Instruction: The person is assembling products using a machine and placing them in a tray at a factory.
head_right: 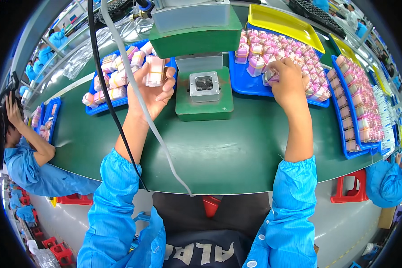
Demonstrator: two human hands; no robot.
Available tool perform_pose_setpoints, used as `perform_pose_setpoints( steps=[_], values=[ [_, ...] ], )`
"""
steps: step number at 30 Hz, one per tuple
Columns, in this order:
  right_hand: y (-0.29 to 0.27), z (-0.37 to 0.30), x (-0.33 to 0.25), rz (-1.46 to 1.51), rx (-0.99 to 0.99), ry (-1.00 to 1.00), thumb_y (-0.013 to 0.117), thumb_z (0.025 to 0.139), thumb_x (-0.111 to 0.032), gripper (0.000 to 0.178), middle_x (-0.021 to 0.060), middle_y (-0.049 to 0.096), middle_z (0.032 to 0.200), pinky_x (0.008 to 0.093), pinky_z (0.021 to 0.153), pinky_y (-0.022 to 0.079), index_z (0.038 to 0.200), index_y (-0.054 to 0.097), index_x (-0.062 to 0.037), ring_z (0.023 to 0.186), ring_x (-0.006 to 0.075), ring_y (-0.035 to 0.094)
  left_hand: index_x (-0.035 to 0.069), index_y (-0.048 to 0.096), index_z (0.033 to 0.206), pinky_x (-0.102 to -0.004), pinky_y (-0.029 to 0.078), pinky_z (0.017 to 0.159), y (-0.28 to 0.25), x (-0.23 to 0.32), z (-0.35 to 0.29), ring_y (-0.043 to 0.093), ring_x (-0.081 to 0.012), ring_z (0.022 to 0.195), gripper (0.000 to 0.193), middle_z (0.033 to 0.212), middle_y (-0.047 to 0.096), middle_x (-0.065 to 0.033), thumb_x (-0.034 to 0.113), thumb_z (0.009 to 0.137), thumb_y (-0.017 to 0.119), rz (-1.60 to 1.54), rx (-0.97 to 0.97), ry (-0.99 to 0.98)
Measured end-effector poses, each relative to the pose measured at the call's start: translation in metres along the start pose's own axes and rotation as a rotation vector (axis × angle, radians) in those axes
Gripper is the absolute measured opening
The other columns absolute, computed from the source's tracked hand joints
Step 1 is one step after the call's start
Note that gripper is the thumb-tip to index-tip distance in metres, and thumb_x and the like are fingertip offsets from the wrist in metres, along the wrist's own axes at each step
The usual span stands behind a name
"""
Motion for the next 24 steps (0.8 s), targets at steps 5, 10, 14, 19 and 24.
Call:
perform_pose_setpoints(
  steps=[5,10,14,19,24],
  values=[
    [0.003,0.006,0.021,0.234,0.035,-0.053,0.075,0.074,-0.003,0.04,0.0056,0.062,0.109,0.0544,0.097,0.035,0.112,0.068,-0.0121,0.113,0.0294,0.055,-0.006,0.053,0.12,-0.0297,0.038,0.059,0.014,0.002,0.0,0.046,-0.0202,0.076,0.059,0.093,0.051,-0.0118,0.046,0.093,0.052,-0.038,-0.006,0.011],
    [0.0,0.003,0.014,0.019,0.149,-0.036,0.077,0.073,-0.008,0.052,0.0077,0.064,0.112,0.0563,0.097,0.035,0.123,0.063,-0.0142,0.115,0.0308,0.056,-0.011,0.045,0.135,-0.0294,0.037,0.06,0.01,0.015,0.001,0.044,-0.0177,0.069,0.072,0.082,0.048,-0.0059,0.043,0.089,0.054,-0.091,-0.086,0.036],
    [0.021,0.013,0.027,0.033,0.133,-0.099,0.075,0.072,-0.01,0.057,0.0107,0.061,0.126,0.0557,0.101,0.036,0.127,0.06,-0.0149,0.12,0.0337,0.054,-0.002,0.058,0.128,-0.0277,0.043,0.07,-0.023,0.066,-0.013,0.05,-0.012,0.081,0.052,0.093,0.054,-0.0015,0.033,0.091,0.066,0.643,0.447,0.479],
    [0.031,0.018,0.039,0.075,0.204,-0.335,0.075,0.063,0.006,0.069,0.016,0.061,0.121,0.0417,0.096,0.047,0.128,0.057,-0.0045,0.114,0.0366,0.058,0.008,0.041,0.149,-0.0536,0.031,0.101,-0.004,0.12,-0.058,0.038,-0.0399,0.124,0.075,0.133,0.043,-0.0214,0.029,0.084,0.072,1.992,1.166,1.018],
    [0.04,0.024,0.072,0.404,0.114,-0.128,0.074,0.071,0.007,0.072,0.0129,0.061,0.126,0.0345,0.095,0.048,0.138,0.051,-0.0044,0.115,0.0261,0.06,0.005,0.03,0.152,-0.0589,0.026,0.107,-0.024,0.11,-0.051,0.031,-0.0408,0.134,0.076,0.144,0.035,-0.021,0.02,0.087,0.066,2.075,1.275,0.696]
  ],
)
Point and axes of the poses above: each hand's wrist, its own z-axis towards the middle knuckle, its own y-axis out of the palm, x = y × z, the point moved 7 cm from there along z, towards the middle knuckle
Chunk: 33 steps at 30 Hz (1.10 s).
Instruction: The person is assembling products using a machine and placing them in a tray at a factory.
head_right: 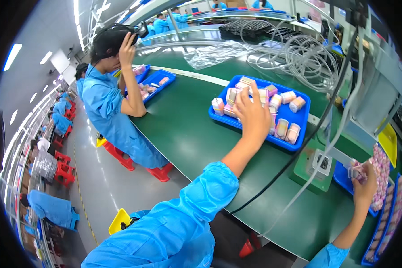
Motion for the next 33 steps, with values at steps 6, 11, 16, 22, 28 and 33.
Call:
perform_pose_setpoints(
  steps=[6,11,16,22,28,33],
  values=[
    [-0.006,0.002,-0.028,0.438,0.062,0.109,0.076,0.081,-0.002,0.066,0.0113,0.058,0.125,0.0343,0.099,0.046,0.14,0.047,-0.0015,0.117,0.0238,0.057,0.008,0.04,0.147,-0.0586,0.025,0.106,-0.01,0.023,-0.007,0.033,-0.0392,0.132,0.066,0.141,0.037,-0.0204,0.016,0.087,0.065,-0.205,0.109,0.161],
    [0.026,-0.009,-0.091,0.53,0.054,0.087,0.079,0.08,-0.005,0.05,0.0035,0.054,0.109,0.0263,0.084,0.045,0.124,0.055,-0.0025,0.096,0.0134,0.054,0.011,0.042,0.146,-0.0556,0.027,0.105,-0.005,0.044,-0.036,0.038,-0.0393,0.13,0.064,0.137,0.043,-0.0206,0.016,0.085,0.063,-0.292,0.04,0.347],
    [0.013,-0.011,-0.127,0.855,0.026,0.139,0.077,0.08,0.002,0.04,0.0038,0.064,0.102,0.0246,0.081,0.05,0.114,0.056,-0.0042,0.095,0.0119,0.062,0.006,0.056,0.131,-0.0474,0.034,0.102,0.001,0.104,-0.069,0.049,-0.0352,0.118,0.047,0.127,0.054,-0.0172,0.006,0.085,0.064,-0.661,-0.184,0.516],
    [0.052,-0.022,-0.165,1.033,-0.12,0.039,0.077,0.078,0.003,0.05,0.008,0.068,0.108,0.0275,0.08,0.051,0.125,0.058,-0.0002,0.097,0.0135,0.064,-0.002,0.063,0.116,-0.0352,0.043,0.092,0.014,0.115,-0.087,0.055,-0.0257,0.104,0.026,0.117,0.058,-0.0133,0.015,0.097,0.058,-0.892,-0.472,0.413],
    [0.064,-0.026,-0.164,0.835,-0.093,-0.017,0.08,0.077,-0.009,0.043,0.0043,0.069,0.098,0.0268,0.076,0.049,0.117,0.067,-0.0001,0.081,0.0104,0.057,0.002,0.067,0.117,-0.0391,0.044,0.093,0.017,0.126,-0.096,0.055,-0.0293,0.109,0.034,0.115,0.062,-0.0138,0.025,0.091,0.068,-1.12,-0.688,0.251],
    [0.065,-0.02,-0.173,0.814,-0.205,-0.166,0.081,0.077,-0.016,0.045,0.0074,0.07,0.101,0.0291,0.078,0.05,0.116,0.068,-0.0002,0.084,0.014,0.059,0.005,0.07,0.115,-0.0319,0.045,0.086,0.024,0.119,-0.087,0.055,-0.0205,0.107,0.034,0.114,0.063,-0.0088,0.028,0.089,0.072,-1.24,-0.848,0.02]
  ],
)
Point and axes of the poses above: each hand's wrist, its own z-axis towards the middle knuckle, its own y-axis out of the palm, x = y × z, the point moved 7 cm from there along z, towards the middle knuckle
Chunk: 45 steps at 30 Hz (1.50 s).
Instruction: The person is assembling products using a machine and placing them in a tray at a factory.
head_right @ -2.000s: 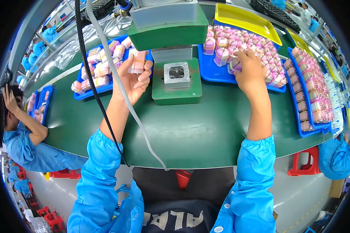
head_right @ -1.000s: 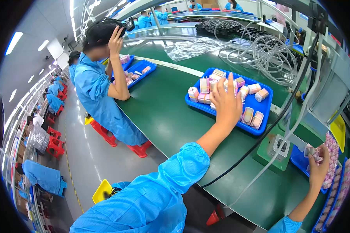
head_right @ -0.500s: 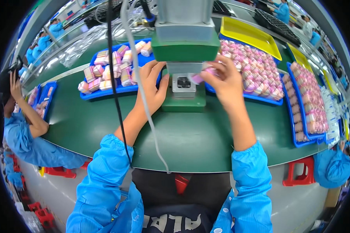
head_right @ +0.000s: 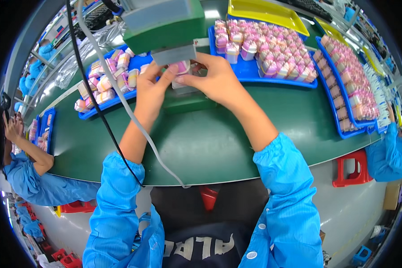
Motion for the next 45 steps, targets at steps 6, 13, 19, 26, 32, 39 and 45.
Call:
perform_pose_setpoints(
  steps=[6,13,19,26,32,39,45],
  values=[
    [-0.016,-0.006,0.001,-0.079,-0.007,0.112,0.077,0.082,-0.017,0.041,0.012,0.07,0.106,0.0342,0.088,0.05,0.116,0.067,0.0024,0.096,0.0209,0.064,0.003,0.07,0.115,-0.0367,0.043,0.096,0.002,-0.004,-0.002,0.054,-0.0246,0.113,0.041,0.118,0.063,-0.0108,0.03,0.085,0.076,0.218,0.011,0.047],
    [-0.019,-0.007,0.002,-0.239,-0.043,0.058,0.077,0.085,-0.022,0.041,0.0114,0.066,0.112,0.0333,0.09,0.048,0.115,0.067,0.0032,0.101,0.0233,0.062,0.001,0.07,0.114,-0.0412,0.041,0.103,-0.001,-0.014,-0.003,0.053,-0.0286,0.118,0.045,0.121,0.062,-0.0122,0.031,0.081,0.079,0.284,-0.004,0.022],
    [-0.017,-0.009,-0.005,-0.264,-0.057,0.04,0.075,0.086,-0.019,0.037,0.012,0.065,0.114,0.0336,0.091,0.048,0.115,0.067,0.0031,0.103,0.0252,0.062,0.004,0.071,0.114,-0.0414,0.04,0.103,-0.001,-0.014,-0.004,0.053,-0.0275,0.118,0.044,0.122,0.062,-0.01,0.031,0.081,0.08,0.264,-0.003,0.036],
    [-0.013,-0.01,0.0,-0.27,-0.068,-0.022,0.073,0.086,-0.018,0.035,0.0126,0.063,0.119,0.0359,0.093,0.048,0.116,0.068,0.0006,0.108,0.029,0.061,0.005,0.072,0.113,-0.0407,0.041,0.103,-0.003,-0.012,-0.005,0.053,-0.0275,0.118,0.042,0.123,0.062,-0.0097,0.028,0.079,0.08,0.364,-0.02,0.078],
    [-0.013,-0.012,0.001,-0.269,-0.043,0.018,0.071,0.088,-0.019,0.032,0.0134,0.062,0.122,0.0374,0.095,0.048,0.116,0.07,-0.0034,0.11,0.0298,0.06,0.007,0.073,0.112,-0.0407,0.041,0.102,-0.003,-0.016,-0.006,0.053,-0.0288,0.118,0.04,0.124,0.061,-0.0103,0.028,0.078,0.08,0.173,0.0,-0.025],
    [-0.019,-0.012,0.003,-0.272,-0.046,0.036,0.071,0.089,-0.021,0.036,0.015,0.061,0.122,0.037,0.095,0.048,0.117,0.068,0.0013,0.111,0.0315,0.06,0.001,0.071,0.112,-0.0391,0.042,0.102,0.002,-0.019,-0.002,0.053,-0.0275,0.12,0.044,0.124,0.06,-0.0127,0.027,0.079,0.08,0.25,-0.024,0.012],
    [-0.01,-0.008,0.0,-0.455,-0.133,0.055,0.068,0.091,-0.022,0.033,0.0158,0.063,0.122,0.0379,0.099,0.045,0.116,0.069,-0.0006,0.116,0.0316,0.059,-0.001,0.071,0.105,-0.039,0.046,0.096,-0.01,-0.02,-0.008,0.06,-0.029,0.107,0.04,0.112,0.064,-0.0155,0.028,0.079,0.081,0.41,0.041,0.162]
  ],
)
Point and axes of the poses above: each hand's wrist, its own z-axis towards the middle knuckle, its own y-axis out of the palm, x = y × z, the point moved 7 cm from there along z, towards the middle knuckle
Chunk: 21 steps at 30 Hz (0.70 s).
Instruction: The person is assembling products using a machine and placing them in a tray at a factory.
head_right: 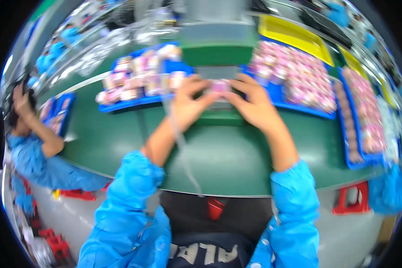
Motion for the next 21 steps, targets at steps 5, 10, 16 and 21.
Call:
perform_pose_setpoints(
  steps=[5,10,16,21],
  values=[
    [-0.005,-0.006,0.004,0.082,0.016,0.035,0.066,0.091,-0.017,0.024,0.0158,0.063,0.127,0.0376,0.104,0.04,0.109,0.072,-0.0013,0.121,0.0302,0.056,0.005,0.073,0.101,-0.0411,0.047,0.093,0.004,0.01,0.004,0.058,-0.0328,0.109,0.04,0.113,0.064,-0.0139,0.031,0.073,0.085,-0.145,0.027,0.035],
    [-0.003,-0.012,0.035,0.205,0.035,0.11,0.067,0.091,-0.016,0.025,0.0147,0.06,0.127,0.0357,0.103,0.039,0.108,0.069,0.0019,0.119,0.027,0.055,0.004,0.074,0.097,-0.0425,0.046,0.086,0.016,0.0,0.005,0.058,-0.0321,0.097,0.035,0.103,0.065,-0.0132,0.022,0.069,0.082,-0.117,0.064,0.072],
    [0.0,-0.007,0.025,0.184,0.021,0.063,0.067,0.091,-0.016,0.026,0.014,0.059,0.129,0.0363,0.103,0.039,0.11,0.068,0.002,0.119,0.0274,0.055,0.003,0.074,0.098,-0.0418,0.046,0.086,0.003,0.01,0.0,0.057,-0.0312,0.096,0.035,0.102,0.065,-0.0125,0.021,0.069,0.079,-0.112,0.148,0.136],
    [-0.008,-0.008,0.018,0.099,0.014,0.104,0.067,0.09,-0.015,0.025,0.0136,0.062,0.122,0.0354,0.1,0.04,0.109,0.069,0.0018,0.114,0.0271,0.057,0.002,0.074,0.099,-0.0413,0.046,0.082,0.004,0.015,0.003,0.059,-0.0309,0.094,0.035,0.1,0.065,-0.0127,0.024,0.072,0.079,-0.09,0.149,0.159]
  ],
)
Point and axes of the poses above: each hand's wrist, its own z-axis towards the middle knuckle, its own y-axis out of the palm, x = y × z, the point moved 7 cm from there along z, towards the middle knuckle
